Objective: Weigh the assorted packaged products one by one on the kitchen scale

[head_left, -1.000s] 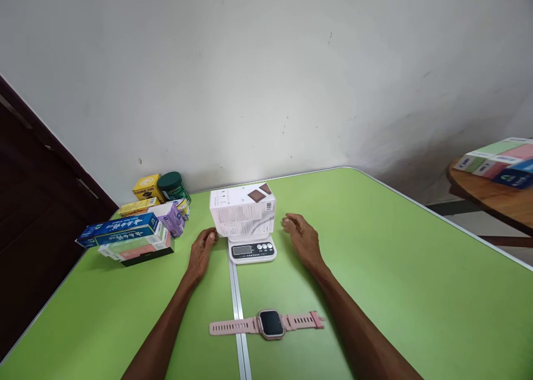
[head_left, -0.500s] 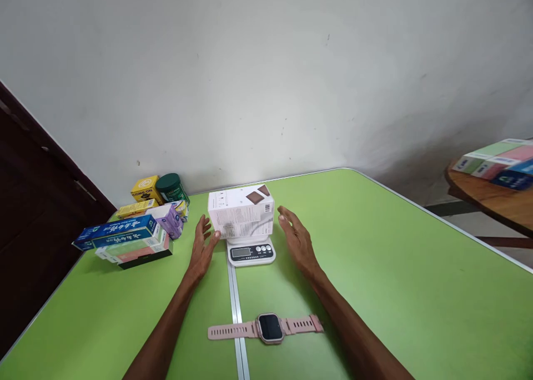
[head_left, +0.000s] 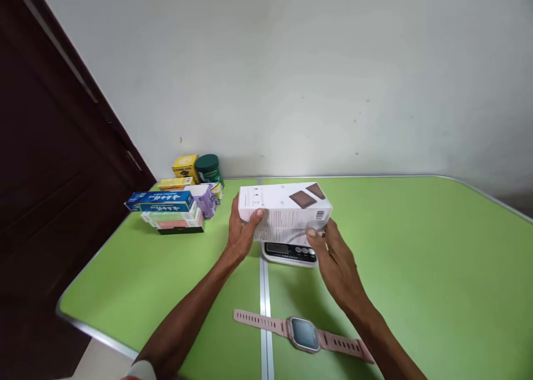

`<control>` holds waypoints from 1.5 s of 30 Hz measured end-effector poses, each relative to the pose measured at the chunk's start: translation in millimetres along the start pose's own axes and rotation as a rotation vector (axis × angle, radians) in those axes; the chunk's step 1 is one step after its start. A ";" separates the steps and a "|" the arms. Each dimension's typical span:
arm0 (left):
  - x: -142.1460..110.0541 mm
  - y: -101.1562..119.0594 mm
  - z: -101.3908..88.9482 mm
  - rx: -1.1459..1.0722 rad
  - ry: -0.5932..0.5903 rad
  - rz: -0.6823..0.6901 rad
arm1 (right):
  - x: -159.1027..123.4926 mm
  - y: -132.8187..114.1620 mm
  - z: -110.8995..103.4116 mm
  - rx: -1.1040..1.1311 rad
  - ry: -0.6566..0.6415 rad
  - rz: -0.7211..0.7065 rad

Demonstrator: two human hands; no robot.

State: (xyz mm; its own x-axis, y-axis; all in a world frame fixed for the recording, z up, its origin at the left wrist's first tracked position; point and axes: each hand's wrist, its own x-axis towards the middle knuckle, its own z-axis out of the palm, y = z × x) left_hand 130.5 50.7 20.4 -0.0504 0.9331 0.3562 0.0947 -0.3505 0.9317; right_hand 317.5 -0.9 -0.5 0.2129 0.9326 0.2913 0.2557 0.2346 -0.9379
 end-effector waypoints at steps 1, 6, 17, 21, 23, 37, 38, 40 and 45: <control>-7.7 4.7 -11.0 0.018 0.031 -0.011 | -5.8 -7.0 4.8 0.011 -0.033 -0.022; -50.9 17.6 -92.3 0.134 0.232 -0.071 | -46.3 -30.1 59.4 0.138 -0.244 -0.090; -87.2 -21.3 -250.9 0.329 0.704 -0.006 | -88.7 -30.6 215.0 0.180 -0.614 -0.083; -73.9 -49.2 -267.0 0.267 0.718 -0.030 | -84.0 -13.6 236.2 0.133 -0.634 -0.148; -69.0 -58.5 -269.5 0.223 0.708 -0.056 | -86.1 -4.4 239.2 0.144 -0.606 -0.170; -79.4 -45.2 -299.9 -0.093 1.108 -0.222 | -114.7 -1.2 232.3 0.341 -0.362 0.236; -82.2 -45.2 -294.8 -0.050 1.084 -0.209 | -114.5 -1.1 231.9 0.324 -0.358 0.216; -88.5 -45.7 -281.1 0.060 0.995 -0.195 | -114.3 -1.9 231.8 0.285 -0.351 0.163; -99.3 -43.0 -248.1 0.231 0.672 -0.204 | -111.3 -11.2 237.6 0.231 -0.398 0.048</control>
State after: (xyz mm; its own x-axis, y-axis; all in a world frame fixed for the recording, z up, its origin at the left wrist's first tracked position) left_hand -115.2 -46.9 -37.5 -0.6802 0.7014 0.2130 0.2216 -0.0803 0.9718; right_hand 66.9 -42.1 -67.2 -0.1707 0.9662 0.1933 0.0280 0.2009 -0.9792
